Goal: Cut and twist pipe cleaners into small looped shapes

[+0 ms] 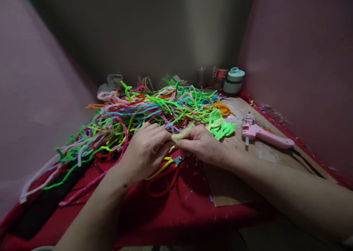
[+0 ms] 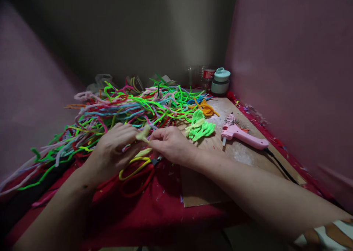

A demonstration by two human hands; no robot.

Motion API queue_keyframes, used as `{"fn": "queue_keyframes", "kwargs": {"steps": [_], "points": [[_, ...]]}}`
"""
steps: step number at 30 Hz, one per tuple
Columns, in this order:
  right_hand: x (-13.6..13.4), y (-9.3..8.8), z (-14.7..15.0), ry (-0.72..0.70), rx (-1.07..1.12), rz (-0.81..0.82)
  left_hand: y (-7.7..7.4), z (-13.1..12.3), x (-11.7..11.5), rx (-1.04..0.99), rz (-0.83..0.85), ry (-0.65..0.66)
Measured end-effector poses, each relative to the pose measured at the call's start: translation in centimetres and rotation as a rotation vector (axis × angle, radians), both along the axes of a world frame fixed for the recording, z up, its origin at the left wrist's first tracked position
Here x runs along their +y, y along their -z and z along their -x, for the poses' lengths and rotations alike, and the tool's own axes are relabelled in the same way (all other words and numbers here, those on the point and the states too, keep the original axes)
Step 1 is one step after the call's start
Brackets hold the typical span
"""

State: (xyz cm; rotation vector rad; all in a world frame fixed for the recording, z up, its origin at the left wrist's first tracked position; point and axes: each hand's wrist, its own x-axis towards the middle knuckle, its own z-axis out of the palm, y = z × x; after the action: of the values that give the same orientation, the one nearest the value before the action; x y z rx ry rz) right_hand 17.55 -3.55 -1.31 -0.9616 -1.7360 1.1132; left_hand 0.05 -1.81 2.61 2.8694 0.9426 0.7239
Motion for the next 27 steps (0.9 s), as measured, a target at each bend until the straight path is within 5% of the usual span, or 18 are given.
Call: {"fn": "queue_keyframes", "kwargs": {"steps": [6, 9, 12, 16, 18, 23, 27], "points": [[-1.1, 0.4, 0.3, 0.232, -0.441, -0.879, 0.5, -0.6, 0.0, -0.561, 1.264, -0.144], [-1.5, 0.1, 0.3, 0.282, -0.484, -1.036, 0.9, -0.8, 0.3, -0.758, 1.538, -0.034], [-1.6, -0.4, 0.2, 0.295, -0.297, -0.824, 0.6, -0.8, -0.1, -0.823, 1.38, -0.065], [-1.4, -1.0, 0.3, 0.104, 0.121, -0.204, -0.3, -0.4, -0.8, -0.801, 0.78, -0.043], [-1.4, -1.1, 0.3, 0.017, 0.263, -0.029, -0.4, -0.2, -0.8, -0.712, 0.577, 0.039], [-1.5, -1.2, 0.3, -0.068, 0.303, 0.09, -0.1, 0.1, -0.5, -0.529, 0.361, 0.123], [-1.7, -1.1, 0.2, -0.02, 0.12, -0.115, -0.1, 0.3, -0.4, -0.402, 0.593, 0.085]]}}
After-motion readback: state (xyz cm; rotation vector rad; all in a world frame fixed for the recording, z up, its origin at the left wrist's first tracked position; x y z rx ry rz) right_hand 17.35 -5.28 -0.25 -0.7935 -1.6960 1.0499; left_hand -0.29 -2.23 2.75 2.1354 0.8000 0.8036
